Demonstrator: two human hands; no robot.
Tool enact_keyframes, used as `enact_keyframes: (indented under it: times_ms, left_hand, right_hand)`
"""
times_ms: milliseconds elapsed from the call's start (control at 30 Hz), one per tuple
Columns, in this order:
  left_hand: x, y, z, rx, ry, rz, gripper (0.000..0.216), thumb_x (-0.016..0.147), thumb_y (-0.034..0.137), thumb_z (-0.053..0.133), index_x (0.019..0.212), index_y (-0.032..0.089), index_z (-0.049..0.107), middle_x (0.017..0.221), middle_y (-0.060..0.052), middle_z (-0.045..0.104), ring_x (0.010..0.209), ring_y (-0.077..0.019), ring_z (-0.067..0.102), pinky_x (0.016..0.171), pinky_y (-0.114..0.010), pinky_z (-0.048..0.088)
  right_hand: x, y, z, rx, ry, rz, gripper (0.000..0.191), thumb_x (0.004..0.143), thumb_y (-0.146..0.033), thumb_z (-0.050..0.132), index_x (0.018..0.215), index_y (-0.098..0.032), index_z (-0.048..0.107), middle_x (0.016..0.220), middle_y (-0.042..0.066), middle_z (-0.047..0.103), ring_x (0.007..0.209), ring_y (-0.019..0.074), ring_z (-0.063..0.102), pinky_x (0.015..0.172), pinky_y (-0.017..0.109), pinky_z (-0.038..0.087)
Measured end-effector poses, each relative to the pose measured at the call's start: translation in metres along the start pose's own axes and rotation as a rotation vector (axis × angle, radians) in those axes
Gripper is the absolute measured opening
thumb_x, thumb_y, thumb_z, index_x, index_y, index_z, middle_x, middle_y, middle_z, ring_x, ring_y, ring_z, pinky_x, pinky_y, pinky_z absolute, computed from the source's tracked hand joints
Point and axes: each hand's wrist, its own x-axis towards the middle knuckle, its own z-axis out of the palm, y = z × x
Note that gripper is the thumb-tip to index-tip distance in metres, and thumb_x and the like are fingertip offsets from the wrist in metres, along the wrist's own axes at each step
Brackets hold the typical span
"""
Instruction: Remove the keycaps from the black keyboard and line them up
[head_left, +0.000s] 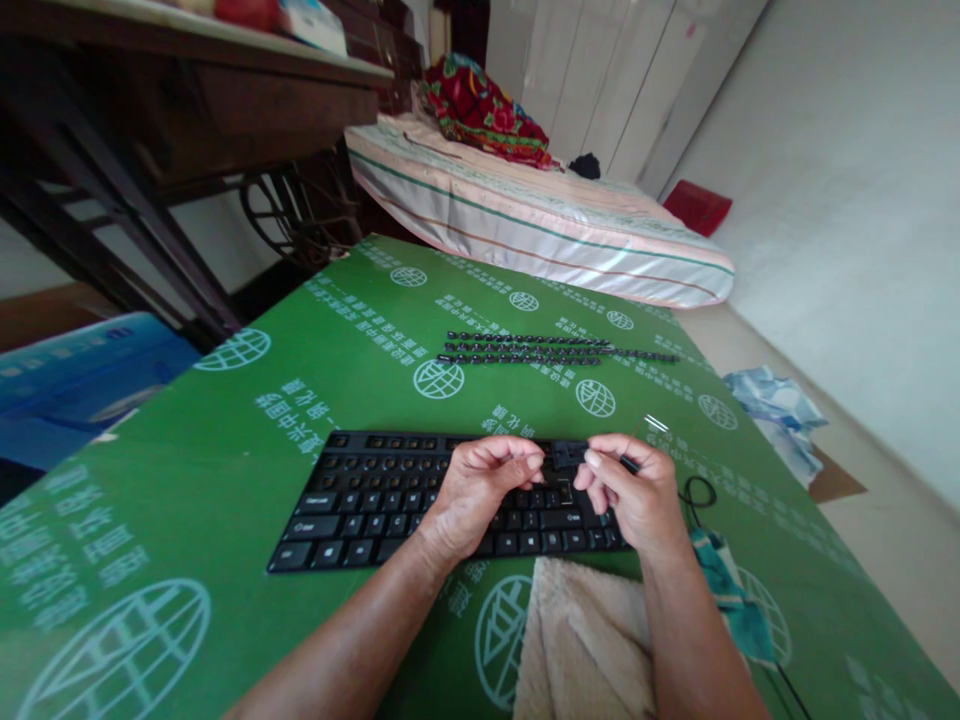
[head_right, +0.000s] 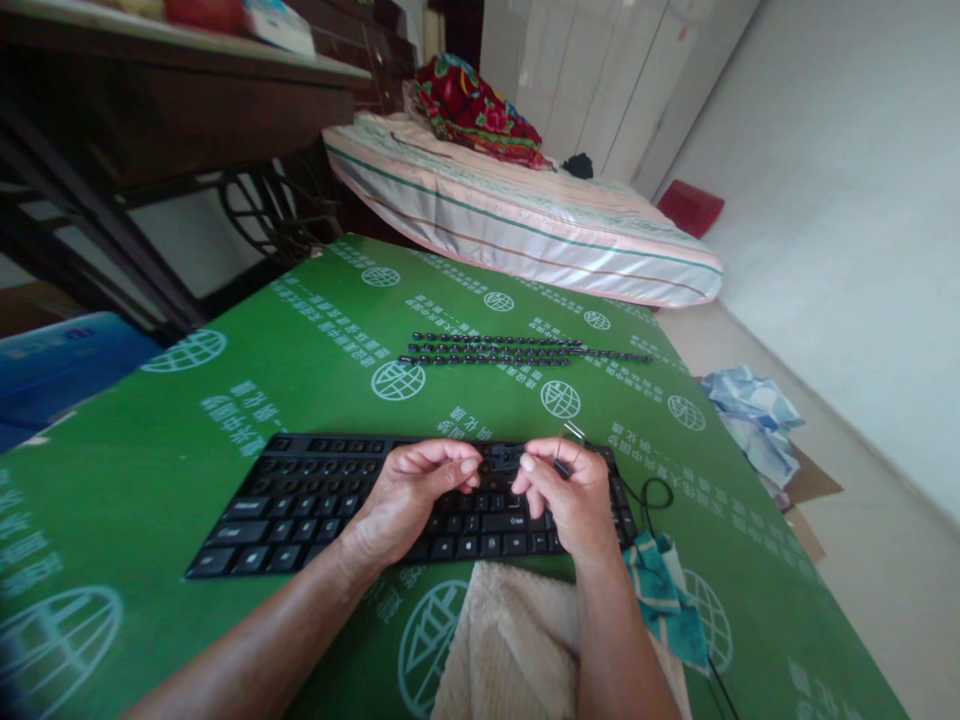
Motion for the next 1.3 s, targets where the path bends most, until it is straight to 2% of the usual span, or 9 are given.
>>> enact_keyframes:
  times_ms: [1000,1300]
  left_hand:
    - [-0.0013,0.0003,0.0008,0.002,-0.011,-0.014,0.005,0.069,0.019,0.069,0.068,0.014,0.069,0.059,0.002,0.065,0.055,-0.0076,0.053,0.058,-0.018,0.041]
    - [-0.0026,0.002,0.0035,-0.063,0.003,-0.023,0.004,0.064,0.017,0.071,0.066,0.014,0.069,0.058,0.002,0.066,0.054,-0.0066,0.054,0.057,-0.017,0.041]
  right_hand:
    - [-0.0023,-0.002,0.0034,-0.011,-0.064,-0.001,0.011,0.076,-0.025,0.066,0.081,-0.015,0.063,0.056,0.0,0.065,0.033,0.005,0.046,0.035,0.016,0.034]
    - [-0.003,-0.002,0.0046,-0.024,-0.078,0.002,0.012,0.076,-0.025,0.065,0.081,-0.015,0.062,0.056,0.0,0.065,0.033,0.0048,0.047,0.035,0.016,0.035]
